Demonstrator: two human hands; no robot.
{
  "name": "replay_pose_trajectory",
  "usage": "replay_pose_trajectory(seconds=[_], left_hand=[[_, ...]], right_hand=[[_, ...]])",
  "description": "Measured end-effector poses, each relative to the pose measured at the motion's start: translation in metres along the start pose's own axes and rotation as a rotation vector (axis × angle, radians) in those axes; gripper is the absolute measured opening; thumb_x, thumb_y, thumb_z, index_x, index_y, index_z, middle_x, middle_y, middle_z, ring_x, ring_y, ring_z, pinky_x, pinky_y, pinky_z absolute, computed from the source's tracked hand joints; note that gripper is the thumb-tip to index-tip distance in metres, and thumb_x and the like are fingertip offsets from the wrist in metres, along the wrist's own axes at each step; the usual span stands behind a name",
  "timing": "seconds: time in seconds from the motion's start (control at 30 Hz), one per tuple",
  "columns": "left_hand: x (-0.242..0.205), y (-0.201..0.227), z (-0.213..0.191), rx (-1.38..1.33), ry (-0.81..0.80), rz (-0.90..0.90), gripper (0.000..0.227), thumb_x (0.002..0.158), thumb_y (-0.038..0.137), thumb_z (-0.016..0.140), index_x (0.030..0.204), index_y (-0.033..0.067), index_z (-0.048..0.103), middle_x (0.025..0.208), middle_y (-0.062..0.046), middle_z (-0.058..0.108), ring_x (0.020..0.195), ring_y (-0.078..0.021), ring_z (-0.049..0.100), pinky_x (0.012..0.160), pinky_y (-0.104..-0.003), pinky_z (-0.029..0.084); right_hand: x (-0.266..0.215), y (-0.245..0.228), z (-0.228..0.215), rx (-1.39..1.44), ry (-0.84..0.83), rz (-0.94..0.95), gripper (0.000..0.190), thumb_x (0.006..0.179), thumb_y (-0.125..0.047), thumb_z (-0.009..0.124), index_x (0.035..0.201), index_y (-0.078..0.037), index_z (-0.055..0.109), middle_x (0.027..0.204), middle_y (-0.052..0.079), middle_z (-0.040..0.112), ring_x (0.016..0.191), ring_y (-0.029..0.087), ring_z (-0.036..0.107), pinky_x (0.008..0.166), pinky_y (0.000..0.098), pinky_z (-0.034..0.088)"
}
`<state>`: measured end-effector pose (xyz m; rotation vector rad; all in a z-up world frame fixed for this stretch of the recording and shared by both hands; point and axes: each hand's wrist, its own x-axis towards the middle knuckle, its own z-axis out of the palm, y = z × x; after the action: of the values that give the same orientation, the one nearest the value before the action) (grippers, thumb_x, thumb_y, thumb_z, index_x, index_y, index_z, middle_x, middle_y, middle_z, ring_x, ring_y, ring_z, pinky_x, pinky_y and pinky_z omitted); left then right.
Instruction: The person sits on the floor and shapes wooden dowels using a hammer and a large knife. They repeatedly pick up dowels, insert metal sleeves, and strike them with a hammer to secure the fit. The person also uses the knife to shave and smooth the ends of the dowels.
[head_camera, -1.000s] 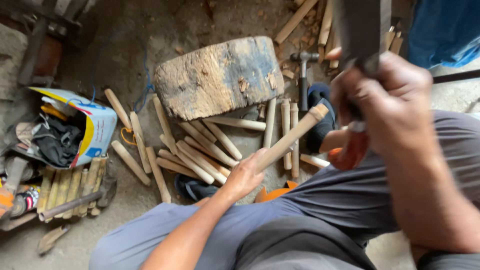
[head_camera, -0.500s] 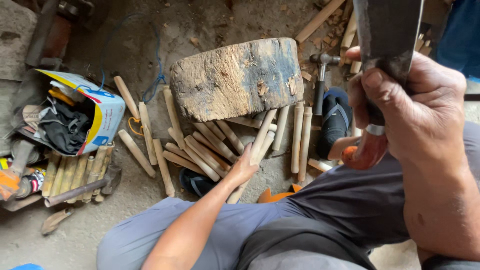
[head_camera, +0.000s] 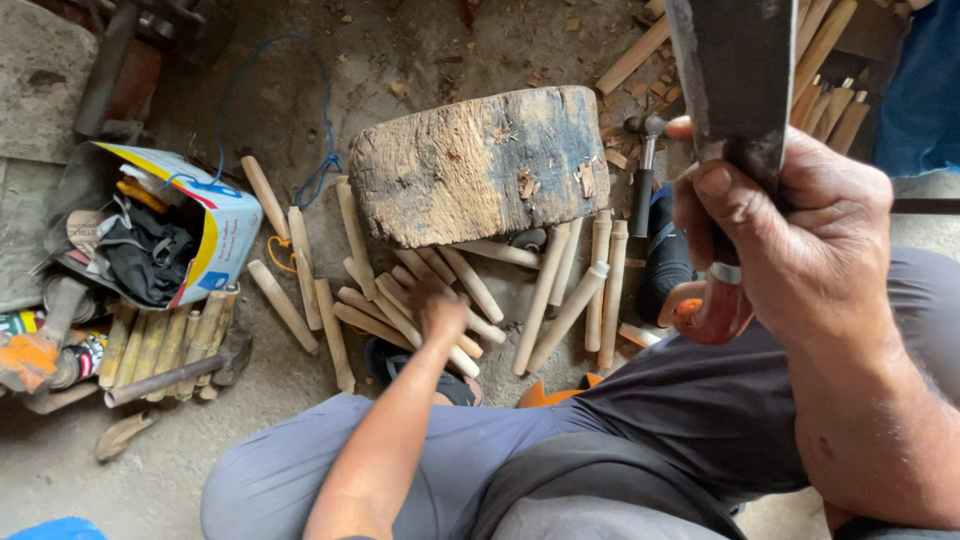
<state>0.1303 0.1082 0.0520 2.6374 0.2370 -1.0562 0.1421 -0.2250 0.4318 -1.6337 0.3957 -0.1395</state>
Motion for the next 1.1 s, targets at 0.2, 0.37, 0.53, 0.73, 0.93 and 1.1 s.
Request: replay_pose_trajectory(seconds=[0.2,0.37,0.53,0.73,0.93,1.1], left_hand=[[0.048,-0.033,-0.044,-0.175,0.295,-0.487,0.091,0.087,0.047,0.071,0.157,0.0093,0.027,0.159,-0.024,0.033,0.145,-0.045,0.035,0.115,-0.062,0.034],[0.073,-0.061,-0.028,-0.317,0.255,-0.533,0.114,0.074,0.051,0.084,0.156,0.0039,0.02,0.155,-0.027,0.034,0.138,-0.0436,0.042,0.113,-0.05,0.04],[0.094,-0.107,0.018,-0.505,0.399,-0.329,0.12,0.074,0.046,0.096,0.15,-0.0087,0.021,0.15,-0.033,0.039,0.138,-0.0413,0.044,0.112,-0.044,0.039],[0.083,-0.102,0.046,-1.195,0.387,-0.243,0.08,0.075,0.009,0.083,0.141,-0.0027,0.04,0.13,-0.021,0.06,0.116,-0.0322,0.061,0.1,-0.04,0.05],[0.055,-0.059,0.036,-1.094,0.195,-0.133,0.08,0.075,0.007,0.081,0.142,0.0042,0.037,0.127,-0.019,0.057,0.112,-0.0292,0.056,0.097,-0.039,0.048],[0.029,-0.093,0.002,-1.101,-0.389,-0.038,0.077,0.082,0.028,0.078,0.146,0.0074,0.041,0.14,-0.013,0.054,0.123,-0.023,0.055,0.081,-0.042,0.055]], right_hand=[[-0.003,0.003,0.0,-0.002,-0.005,0.018,0.026,0.108,-0.014,0.061,0.128,0.002,0.066,0.078,0.004,0.064,0.061,0.007,0.056,0.053,0.0189,0.044],[-0.001,-0.002,0.005,-0.079,0.011,0.07,0.026,0.108,-0.015,0.061,0.128,0.001,0.066,0.08,0.005,0.065,0.063,0.007,0.059,0.054,0.0195,0.047],[-0.003,0.012,0.006,-0.001,-0.067,0.088,0.036,0.107,-0.028,0.062,0.131,-0.002,0.063,0.083,0.003,0.065,0.065,0.008,0.062,0.055,0.0197,0.049],[-0.013,0.028,0.003,0.038,-0.104,0.083,0.04,0.11,-0.034,0.067,0.132,-0.001,0.064,0.081,0.006,0.066,0.062,0.009,0.061,0.055,0.0198,0.048],[-0.02,0.031,0.0,0.039,-0.094,0.114,0.043,0.11,-0.037,0.067,0.134,-0.002,0.063,0.084,0.006,0.066,0.061,0.009,0.061,0.054,0.0207,0.05],[-0.032,0.035,-0.01,0.03,-0.1,0.149,0.043,0.107,-0.038,0.066,0.137,-0.006,0.063,0.081,0.005,0.066,0.06,0.009,0.063,0.051,0.0214,0.053]])
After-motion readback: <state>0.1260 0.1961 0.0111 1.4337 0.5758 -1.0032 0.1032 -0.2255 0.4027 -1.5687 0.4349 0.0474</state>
